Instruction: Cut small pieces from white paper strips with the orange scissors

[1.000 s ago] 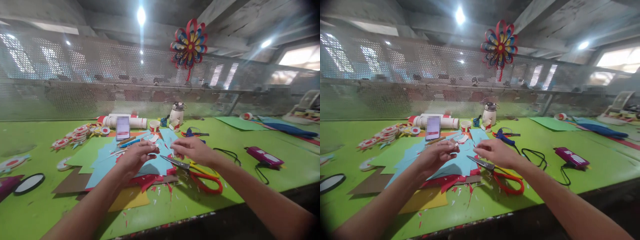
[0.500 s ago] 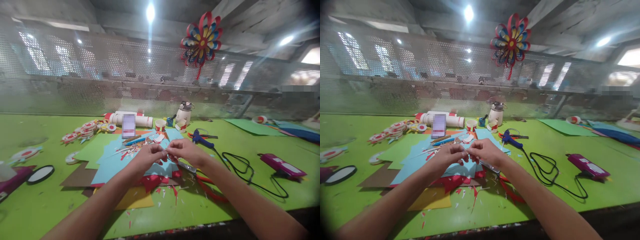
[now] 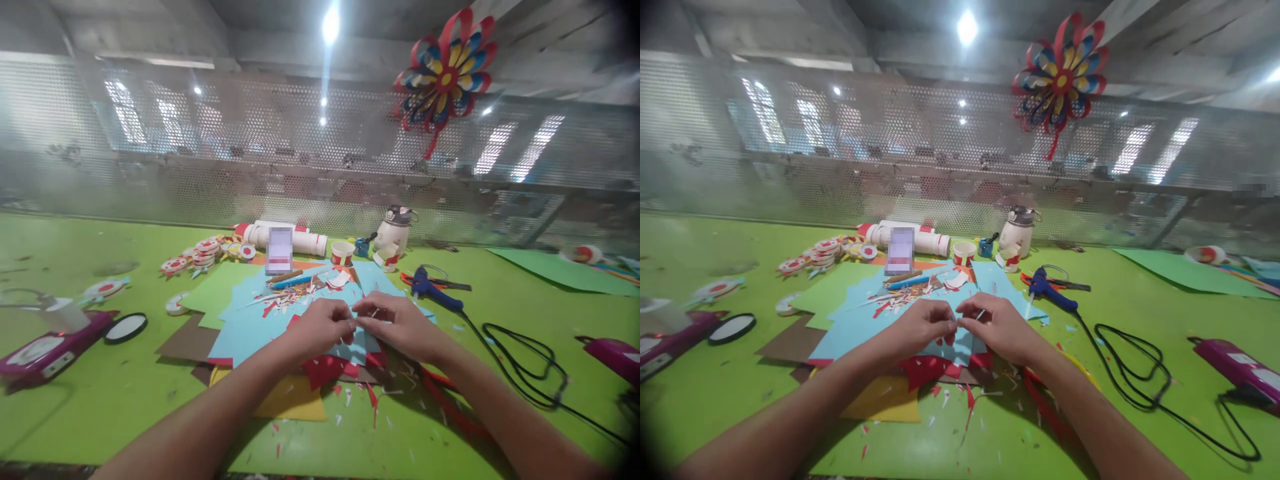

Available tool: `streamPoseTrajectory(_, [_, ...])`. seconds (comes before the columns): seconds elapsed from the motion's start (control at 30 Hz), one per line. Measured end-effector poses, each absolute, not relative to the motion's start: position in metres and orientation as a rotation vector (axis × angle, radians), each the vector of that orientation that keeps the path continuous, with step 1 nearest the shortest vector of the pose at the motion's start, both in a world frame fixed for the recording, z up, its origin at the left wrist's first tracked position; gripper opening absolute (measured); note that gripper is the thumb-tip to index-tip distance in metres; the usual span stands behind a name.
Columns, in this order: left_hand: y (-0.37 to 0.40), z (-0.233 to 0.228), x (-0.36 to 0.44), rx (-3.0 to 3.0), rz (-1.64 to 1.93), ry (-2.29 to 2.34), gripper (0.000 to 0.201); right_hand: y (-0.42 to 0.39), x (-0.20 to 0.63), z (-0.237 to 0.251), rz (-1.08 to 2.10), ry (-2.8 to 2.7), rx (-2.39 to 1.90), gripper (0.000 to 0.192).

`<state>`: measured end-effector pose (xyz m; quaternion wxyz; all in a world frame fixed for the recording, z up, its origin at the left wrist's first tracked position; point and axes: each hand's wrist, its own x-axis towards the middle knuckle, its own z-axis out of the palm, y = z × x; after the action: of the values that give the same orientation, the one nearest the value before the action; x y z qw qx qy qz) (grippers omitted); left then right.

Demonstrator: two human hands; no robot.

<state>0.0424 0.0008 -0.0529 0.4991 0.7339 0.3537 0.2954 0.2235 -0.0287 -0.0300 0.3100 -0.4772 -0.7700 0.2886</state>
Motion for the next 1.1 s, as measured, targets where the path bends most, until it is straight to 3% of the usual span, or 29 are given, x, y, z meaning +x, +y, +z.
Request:
streamPoseTrajectory(0.43, [-0.009, -0.045, 0.041, 2.121, 0.624, 0.892, 0.011, -0.035, 0.234, -0.020, 0.698, -2.331, -1.298, 0.018])
streamPoseTrajectory(0.9, [-0.009, -0.040, 0.038, 2.159, 0.744, 0.809, 0.013, -0.033, 0.237, -0.023, 0.996, -2.130, -1.239, 0.022])
streamPoseTrajectory(1.1, [0.008, -0.036, 0.029, 1.963, 0.860, 0.839, 0.016, -0.021, 0.250, -0.024, 0.760, -1.982, -1.320, 0.027])
